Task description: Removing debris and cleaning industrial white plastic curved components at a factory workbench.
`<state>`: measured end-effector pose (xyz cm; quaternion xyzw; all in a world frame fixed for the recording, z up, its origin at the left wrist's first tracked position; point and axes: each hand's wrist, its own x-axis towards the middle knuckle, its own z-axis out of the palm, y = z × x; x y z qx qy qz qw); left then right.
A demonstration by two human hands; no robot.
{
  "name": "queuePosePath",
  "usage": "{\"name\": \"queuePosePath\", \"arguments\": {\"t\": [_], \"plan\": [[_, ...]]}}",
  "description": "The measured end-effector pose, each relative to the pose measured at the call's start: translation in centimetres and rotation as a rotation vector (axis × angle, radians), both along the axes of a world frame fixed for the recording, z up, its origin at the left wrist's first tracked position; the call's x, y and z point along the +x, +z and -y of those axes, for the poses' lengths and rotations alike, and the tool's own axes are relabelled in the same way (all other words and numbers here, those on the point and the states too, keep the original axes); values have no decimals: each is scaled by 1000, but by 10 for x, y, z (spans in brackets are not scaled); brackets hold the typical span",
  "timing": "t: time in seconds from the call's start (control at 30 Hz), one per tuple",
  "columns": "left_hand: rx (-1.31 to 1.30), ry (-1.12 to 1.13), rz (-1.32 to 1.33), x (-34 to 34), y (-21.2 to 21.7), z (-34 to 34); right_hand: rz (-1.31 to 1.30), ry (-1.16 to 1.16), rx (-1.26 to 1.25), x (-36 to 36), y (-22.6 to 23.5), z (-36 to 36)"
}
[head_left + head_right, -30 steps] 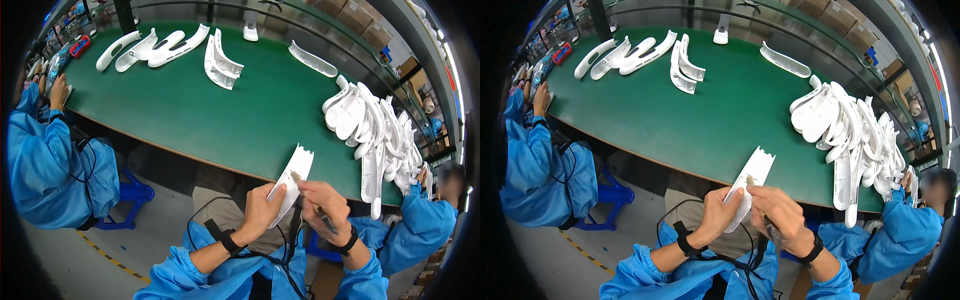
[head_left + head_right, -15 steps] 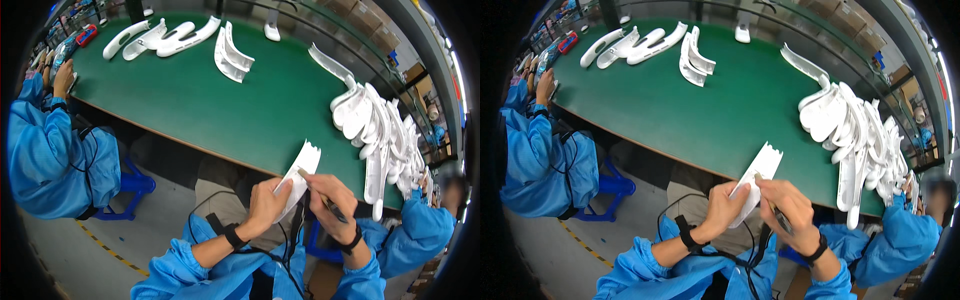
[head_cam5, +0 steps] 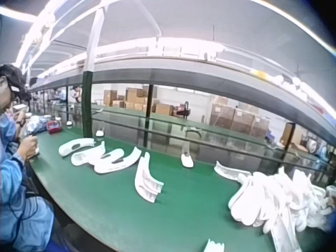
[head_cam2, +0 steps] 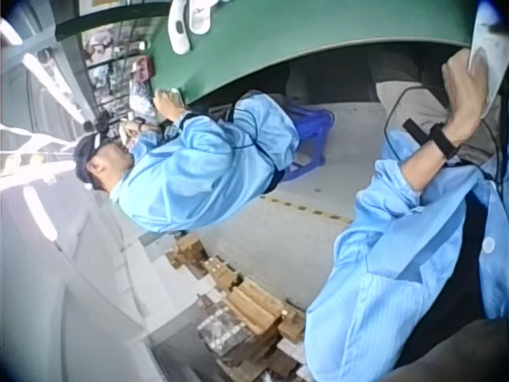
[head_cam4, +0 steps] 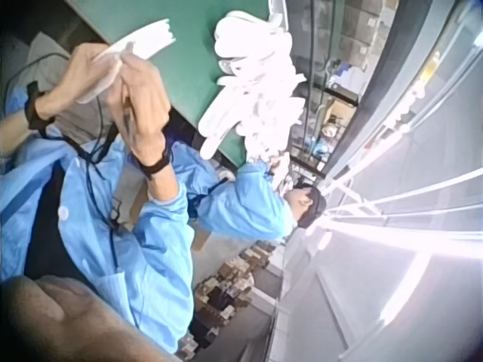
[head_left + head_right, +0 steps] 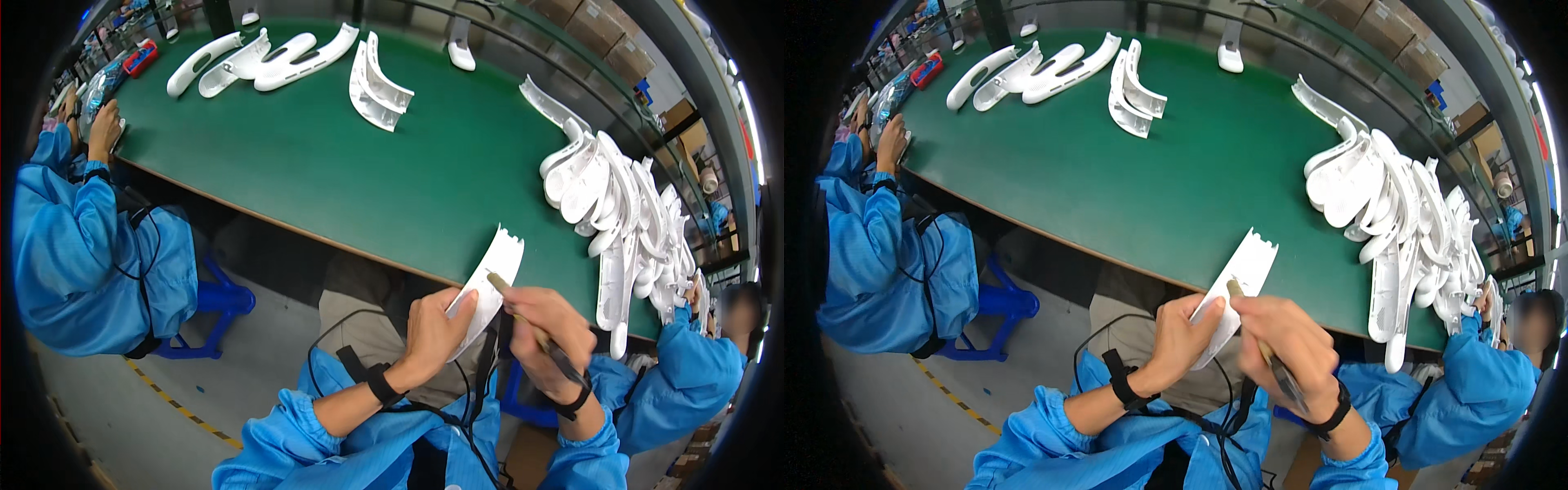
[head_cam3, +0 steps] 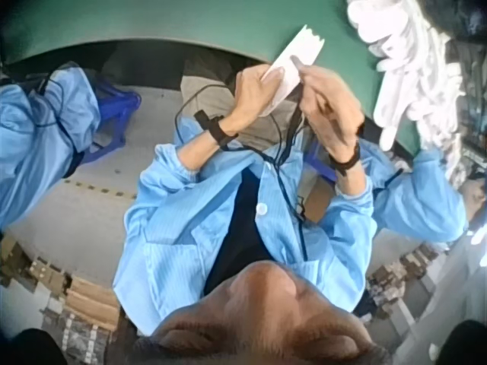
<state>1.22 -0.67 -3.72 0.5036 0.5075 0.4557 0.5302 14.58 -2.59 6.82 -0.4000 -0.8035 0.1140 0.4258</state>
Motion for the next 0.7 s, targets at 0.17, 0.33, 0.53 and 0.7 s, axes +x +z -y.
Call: {"name": "queuePosePath", "arguments": {"t": [0.17, 0.33, 0.53, 0.7], "plan": [[-2, -6, -39, -1, 0, -2, 123, -64, -112, 1, -1, -5], [1, 25, -34, 1, -4, 2, -1, 13, 64, -4, -1, 0], [85, 64, -127, 3, -6, 6, 67, 10, -71, 4, -13, -6], [-5, 26, -63, 7, -4, 11, -293, -128, -107, 15, -4, 20]]}}
